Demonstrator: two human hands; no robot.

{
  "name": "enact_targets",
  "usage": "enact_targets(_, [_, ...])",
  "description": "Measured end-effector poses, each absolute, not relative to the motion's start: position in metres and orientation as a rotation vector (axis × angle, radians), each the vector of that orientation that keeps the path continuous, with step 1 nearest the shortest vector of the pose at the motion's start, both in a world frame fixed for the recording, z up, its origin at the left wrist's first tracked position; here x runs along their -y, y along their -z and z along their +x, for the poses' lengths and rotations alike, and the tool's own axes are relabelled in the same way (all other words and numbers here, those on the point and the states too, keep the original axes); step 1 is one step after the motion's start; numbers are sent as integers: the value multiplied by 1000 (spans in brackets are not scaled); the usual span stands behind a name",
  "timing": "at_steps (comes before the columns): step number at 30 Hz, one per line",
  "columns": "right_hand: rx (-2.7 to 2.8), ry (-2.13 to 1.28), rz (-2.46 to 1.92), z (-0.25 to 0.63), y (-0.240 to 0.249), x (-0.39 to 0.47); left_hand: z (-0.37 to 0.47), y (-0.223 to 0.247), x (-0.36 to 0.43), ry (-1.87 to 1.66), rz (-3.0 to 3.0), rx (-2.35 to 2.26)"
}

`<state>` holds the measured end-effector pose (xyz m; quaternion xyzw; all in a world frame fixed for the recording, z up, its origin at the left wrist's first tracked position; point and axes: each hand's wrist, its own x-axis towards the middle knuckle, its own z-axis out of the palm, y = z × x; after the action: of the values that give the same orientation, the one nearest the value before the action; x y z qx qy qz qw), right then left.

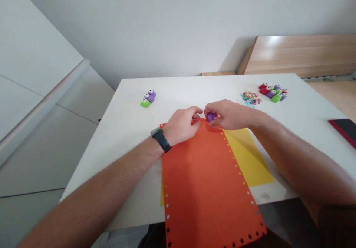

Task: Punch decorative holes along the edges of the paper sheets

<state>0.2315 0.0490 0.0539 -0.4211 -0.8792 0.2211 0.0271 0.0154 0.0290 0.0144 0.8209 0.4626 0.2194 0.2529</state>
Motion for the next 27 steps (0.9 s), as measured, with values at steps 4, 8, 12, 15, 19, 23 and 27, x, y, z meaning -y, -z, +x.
enact_targets(4, [2735, -660, -1305, 231, -52, -49, 15, -13, -28, -610, 2225, -1242])
enact_targets(8, [2770, -636, -1298, 228, -54, -47, 18, -13, -27, -621, 2161, -1167])
enact_targets(12, [2775, -595, -1291, 225, -55, -46, 22, -12, -27, -650, 2106, -1155])
enact_targets(15, [2768, -611, -1306, 223, -54, -46, 25, -12, -25, -666, 2099, -1177])
enact_targets(19, [2774, -633, -1295, 221, -52, -45, 27, -12, -23, -680, 2086, -1175])
enact_targets(23, [2758, -607, -1317, 219, -52, -43, 26, -12, -23, -681, 2144, -1167])
enact_targets(27, [2755, -588, -1330, 219, -52, -41, 25, -11, -24, -652, 2219, -1189])
